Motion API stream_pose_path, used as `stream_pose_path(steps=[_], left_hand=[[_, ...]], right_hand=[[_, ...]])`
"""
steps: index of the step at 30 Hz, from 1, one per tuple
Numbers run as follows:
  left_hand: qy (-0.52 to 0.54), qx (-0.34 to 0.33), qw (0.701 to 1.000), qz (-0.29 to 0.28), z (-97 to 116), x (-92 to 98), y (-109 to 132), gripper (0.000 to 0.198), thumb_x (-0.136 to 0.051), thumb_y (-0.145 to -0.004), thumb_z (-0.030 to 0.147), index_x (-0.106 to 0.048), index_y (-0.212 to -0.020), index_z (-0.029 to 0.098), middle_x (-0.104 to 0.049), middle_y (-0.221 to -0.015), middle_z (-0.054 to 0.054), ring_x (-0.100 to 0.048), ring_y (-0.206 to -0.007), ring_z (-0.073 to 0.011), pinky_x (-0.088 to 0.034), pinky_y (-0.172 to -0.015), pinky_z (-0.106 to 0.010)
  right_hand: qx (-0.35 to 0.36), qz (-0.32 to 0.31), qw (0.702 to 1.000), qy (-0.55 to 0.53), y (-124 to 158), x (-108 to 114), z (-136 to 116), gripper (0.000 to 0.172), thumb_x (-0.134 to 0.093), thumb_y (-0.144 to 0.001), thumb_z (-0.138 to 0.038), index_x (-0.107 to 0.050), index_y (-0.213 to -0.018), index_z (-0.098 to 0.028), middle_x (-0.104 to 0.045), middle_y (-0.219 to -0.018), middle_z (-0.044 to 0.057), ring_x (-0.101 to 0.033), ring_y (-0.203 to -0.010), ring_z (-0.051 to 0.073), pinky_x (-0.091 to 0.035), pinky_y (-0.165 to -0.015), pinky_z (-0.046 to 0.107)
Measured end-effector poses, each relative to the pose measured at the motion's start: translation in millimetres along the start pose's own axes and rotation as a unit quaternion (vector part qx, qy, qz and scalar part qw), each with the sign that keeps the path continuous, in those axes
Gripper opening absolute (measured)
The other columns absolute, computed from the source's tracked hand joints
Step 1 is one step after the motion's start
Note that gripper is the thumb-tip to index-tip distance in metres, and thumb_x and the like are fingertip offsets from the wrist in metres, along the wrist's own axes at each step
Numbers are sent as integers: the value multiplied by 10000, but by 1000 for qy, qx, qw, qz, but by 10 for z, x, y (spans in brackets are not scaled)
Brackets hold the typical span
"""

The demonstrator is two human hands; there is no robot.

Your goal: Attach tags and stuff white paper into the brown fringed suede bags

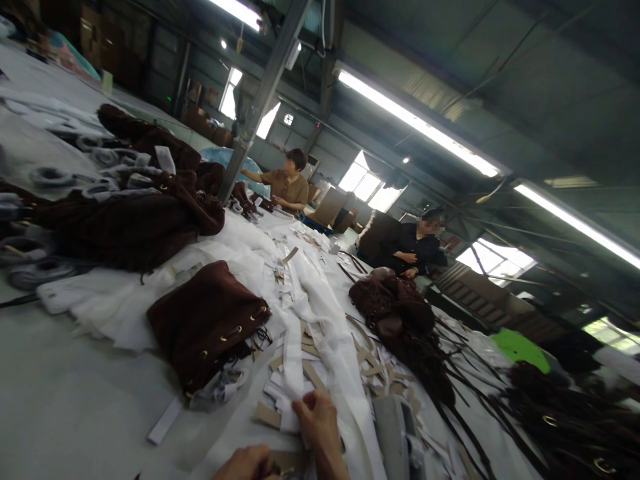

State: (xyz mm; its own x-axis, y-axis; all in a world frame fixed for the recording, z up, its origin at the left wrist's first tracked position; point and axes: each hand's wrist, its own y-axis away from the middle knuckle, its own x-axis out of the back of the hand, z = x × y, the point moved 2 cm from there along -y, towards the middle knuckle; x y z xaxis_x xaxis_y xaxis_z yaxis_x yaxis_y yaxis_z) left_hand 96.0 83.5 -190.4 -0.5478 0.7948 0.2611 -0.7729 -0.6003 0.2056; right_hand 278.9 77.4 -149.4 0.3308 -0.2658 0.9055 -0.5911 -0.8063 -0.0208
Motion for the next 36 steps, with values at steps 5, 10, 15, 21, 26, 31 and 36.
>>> stream_pose_path(steps=[5, 10, 15, 21, 26, 31, 36], left_hand=[[-15, 8, 1000, -18, 27, 14, 8, 178, -509, -724, 347, -440, -659, 197, -433, -656, 39, -434, -687, -161, -269, -607, -265], [-10, 6, 1000, -23, 9, 14, 1, 200, -517, -737, 368, -455, -660, 194, -433, -653, 44, -434, -687, -156, -269, -603, -261], [5, 1, 1000, -14, 9, 9, 3, 209, -533, -734, 360, -447, -641, 194, -423, -628, 50, -430, -666, -147, -267, -590, -257], [128, 9, 992, 9, -36, -9, -3, 372, -537, -745, 546, -420, -656, 204, -388, -515, 74, -379, -519, -106, -252, -483, -226], [418, 43, 906, -46, 134, 287, 176, 492, -738, -623, 544, -394, -740, 213, -297, -475, 141, -176, -368, -22, -120, -368, -173], [600, -2, 800, -18, 827, 803, 736, 361, -764, -681, 264, -413, -669, 180, -235, -511, 133, -122, -367, 8, -87, -337, -129], [470, -28, 882, 8, 1264, 604, 1216, 314, -685, -770, 420, -592, -863, 134, -249, -443, 138, -172, -302, 4, -120, -310, -128]], right_hand=[[23, 16, 999, -33, -26, 28, 10, 236, -467, -775, -306, -649, -708, -172, -689, -699, 82, -616, -703, 222, -383, -657, 299], [39, 31, 997, -61, 17, 178, 1, 278, -406, -813, -299, -656, -752, -195, -690, -729, 69, -591, -682, 202, -357, -645, 295], [15, 33, 995, -88, 97, 318, 71, 328, -502, -769, -410, -575, -538, -190, -586, -539, 36, -528, -573, 180, -328, -572, 290], [-142, -50, 906, -395, 500, 353, 161, 537, -649, -593, -704, -522, -550, -184, -396, -397, -72, -318, -363, 59, -222, -386, 208], [-238, -52, 765, -596, 1086, 440, 200, 618, -895, -259, -518, -567, -633, -152, -432, -405, -103, -330, -362, 15, -238, -372, 137], [-234, -58, 691, -682, 1618, 548, 189, 535, -881, -399, -518, -549, -581, -139, -414, -407, -100, -278, -351, 0, -197, -343, 135], [-196, -31, 655, -729, 1956, 656, -66, 424, -877, -516, -402, -627, -723, -130, -543, -567, -51, -421, -467, 33, -320, -427, 143]])
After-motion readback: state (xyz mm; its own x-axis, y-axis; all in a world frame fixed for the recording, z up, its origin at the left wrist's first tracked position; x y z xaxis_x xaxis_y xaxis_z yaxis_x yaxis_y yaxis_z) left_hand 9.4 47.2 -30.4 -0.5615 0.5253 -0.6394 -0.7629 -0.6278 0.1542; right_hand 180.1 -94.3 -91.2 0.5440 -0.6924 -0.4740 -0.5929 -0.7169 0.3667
